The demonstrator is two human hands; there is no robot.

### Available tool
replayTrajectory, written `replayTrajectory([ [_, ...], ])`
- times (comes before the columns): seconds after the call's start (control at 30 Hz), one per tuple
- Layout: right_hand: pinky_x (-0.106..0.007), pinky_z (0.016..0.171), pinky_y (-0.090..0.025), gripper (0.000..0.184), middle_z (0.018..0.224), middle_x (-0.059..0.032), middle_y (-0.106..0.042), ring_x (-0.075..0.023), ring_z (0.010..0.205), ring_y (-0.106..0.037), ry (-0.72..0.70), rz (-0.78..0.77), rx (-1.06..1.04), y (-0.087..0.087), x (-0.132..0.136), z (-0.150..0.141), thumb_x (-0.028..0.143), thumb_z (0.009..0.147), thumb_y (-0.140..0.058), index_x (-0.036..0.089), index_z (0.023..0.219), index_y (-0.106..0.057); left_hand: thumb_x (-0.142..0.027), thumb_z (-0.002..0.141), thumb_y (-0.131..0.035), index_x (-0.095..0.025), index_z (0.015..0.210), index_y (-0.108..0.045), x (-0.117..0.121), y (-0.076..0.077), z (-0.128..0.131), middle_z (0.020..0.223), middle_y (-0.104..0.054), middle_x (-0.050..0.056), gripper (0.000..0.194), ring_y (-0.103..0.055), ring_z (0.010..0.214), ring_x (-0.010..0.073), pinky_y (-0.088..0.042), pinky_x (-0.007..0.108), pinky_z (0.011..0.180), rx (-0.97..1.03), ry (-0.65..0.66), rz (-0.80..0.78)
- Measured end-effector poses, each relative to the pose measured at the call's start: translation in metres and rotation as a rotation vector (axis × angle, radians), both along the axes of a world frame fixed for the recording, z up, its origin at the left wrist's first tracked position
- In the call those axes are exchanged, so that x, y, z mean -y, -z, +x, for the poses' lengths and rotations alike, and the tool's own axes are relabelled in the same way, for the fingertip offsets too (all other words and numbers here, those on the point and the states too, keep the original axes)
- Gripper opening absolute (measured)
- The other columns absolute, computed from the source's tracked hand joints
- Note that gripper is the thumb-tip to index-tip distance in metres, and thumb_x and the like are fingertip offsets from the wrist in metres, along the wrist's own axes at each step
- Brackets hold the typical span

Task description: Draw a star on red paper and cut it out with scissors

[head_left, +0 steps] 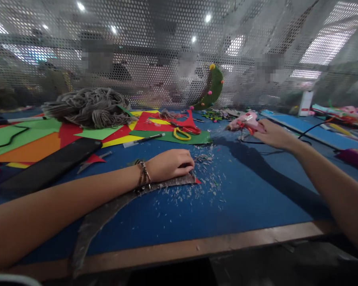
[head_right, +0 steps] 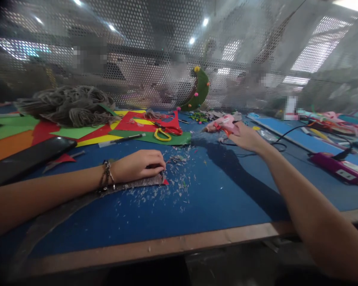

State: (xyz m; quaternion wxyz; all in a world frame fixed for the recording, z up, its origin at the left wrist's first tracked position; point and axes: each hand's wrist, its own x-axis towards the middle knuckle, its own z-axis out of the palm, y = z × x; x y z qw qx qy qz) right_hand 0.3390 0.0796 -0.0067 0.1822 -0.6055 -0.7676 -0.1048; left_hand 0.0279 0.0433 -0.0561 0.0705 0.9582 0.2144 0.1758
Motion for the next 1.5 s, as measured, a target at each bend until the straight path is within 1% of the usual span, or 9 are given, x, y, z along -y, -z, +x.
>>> replayTrajectory([
  [0.1,-0.030,0.054,-0.033,0.016,0.066,-0.0070,-0.049,-0.0168,0.058,-0.042,-0.061,-0.096,0.015,0.000,0.011,-0.014,0.034,0.072,-0.039,0.019,0.069,-0.035,-0.021,0.085,-0.040,-0.013,0.076,-0.056,0.000,-0.002,0.000,0.077,-0.055,0.005,0.020,-0.051,0.068,0.0131,-0.041,0.024,0.063,-0.002,-0.024,-0.022],
  [0.17,-0.030,0.056,-0.036,0.025,0.072,-0.0075,-0.051,-0.0177,0.062,-0.044,-0.139,-0.149,0.024,0.004,0.019,-0.026,0.043,0.071,-0.042,0.018,0.073,-0.038,-0.021,0.085,-0.039,-0.013,0.074,-0.054,-0.001,-0.002,0.001,0.076,-0.053,0.005,0.021,-0.049,0.066,0.0128,-0.040,0.024,0.061,-0.008,-0.031,-0.038],
  [0.27,-0.032,0.057,-0.038,0.040,0.076,-0.0086,-0.053,-0.0189,0.063,-0.047,-0.291,-0.142,0.060,0.012,0.029,-0.043,0.054,0.071,-0.044,0.016,0.084,-0.042,-0.022,0.084,-0.039,-0.015,0.074,-0.052,-0.003,-0.002,0.002,0.075,-0.051,0.003,0.019,-0.048,0.067,0.0128,-0.039,0.024,0.063,-0.016,-0.026,-0.057],
  [0.43,-0.034,0.064,-0.041,0.047,0.085,-0.0118,-0.057,-0.0228,0.073,-0.053,-0.471,-0.111,0.072,0.026,0.032,-0.052,0.056,0.077,-0.038,0.014,0.095,-0.047,-0.024,0.084,-0.038,-0.016,0.064,-0.045,-0.005,-0.002,0.002,0.070,-0.046,0.001,0.023,-0.044,0.063,0.0114,-0.037,0.023,0.060,-0.022,-0.009,-0.066],
  [0.57,-0.036,0.068,-0.043,0.056,0.094,-0.0160,-0.056,-0.0267,0.082,-0.054,-0.481,-0.070,0.101,0.033,0.032,-0.050,0.059,0.078,-0.035,0.010,0.103,-0.048,-0.024,0.084,-0.040,-0.015,0.064,-0.047,-0.004,-0.002,0.000,0.071,-0.046,0.001,0.022,-0.044,0.063,0.0108,-0.037,0.022,0.059,0.012,0.010,-0.104],
  [0.73,-0.036,0.071,-0.044,0.058,0.101,-0.0175,-0.056,-0.0267,0.086,-0.055,-0.495,-0.040,0.151,0.037,0.034,-0.051,0.058,0.081,-0.031,0.010,0.110,-0.045,-0.019,0.075,-0.052,-0.015,0.081,-0.057,-0.003,-0.002,-0.003,0.082,-0.051,0.002,0.008,-0.050,0.074,0.0108,-0.040,0.021,0.069,0.058,0.113,-0.245],
  [0.9,-0.037,0.069,-0.044,0.050,0.098,-0.0172,-0.058,-0.0267,0.083,-0.056,-0.483,-0.043,0.158,0.037,0.036,-0.052,0.053,0.081,-0.036,0.011,0.107,-0.047,-0.017,0.072,-0.056,-0.015,0.077,-0.062,-0.004,-0.001,-0.004,0.077,-0.052,0.001,0.008,-0.052,0.069,0.0087,-0.042,0.018,0.064,0.110,0.126,-0.327],
  [1.13,-0.034,0.062,-0.046,0.044,0.088,-0.0161,-0.059,-0.0240,0.076,-0.057,-0.527,0.028,0.146,0.034,0.035,-0.051,0.045,0.083,-0.036,0.007,0.101,-0.048,-0.015,0.073,-0.056,-0.014,0.071,-0.062,-0.006,-0.003,-0.006,0.072,-0.058,0.001,0.006,-0.053,0.064,0.0075,-0.041,0.016,0.060,0.134,0.094,-0.315],
  [1.5,-0.035,0.065,-0.047,0.043,0.096,-0.0148,-0.061,-0.0246,0.080,-0.059,-0.521,0.068,0.179,0.040,0.032,-0.051,0.046,0.082,-0.040,0.011,0.106,-0.048,-0.009,0.069,-0.048,-0.015,0.064,-0.054,-0.004,-0.004,-0.007,0.075,-0.050,-0.001,0.009,-0.048,0.065,0.0074,-0.040,0.018,0.063,0.137,0.107,-0.414],
])
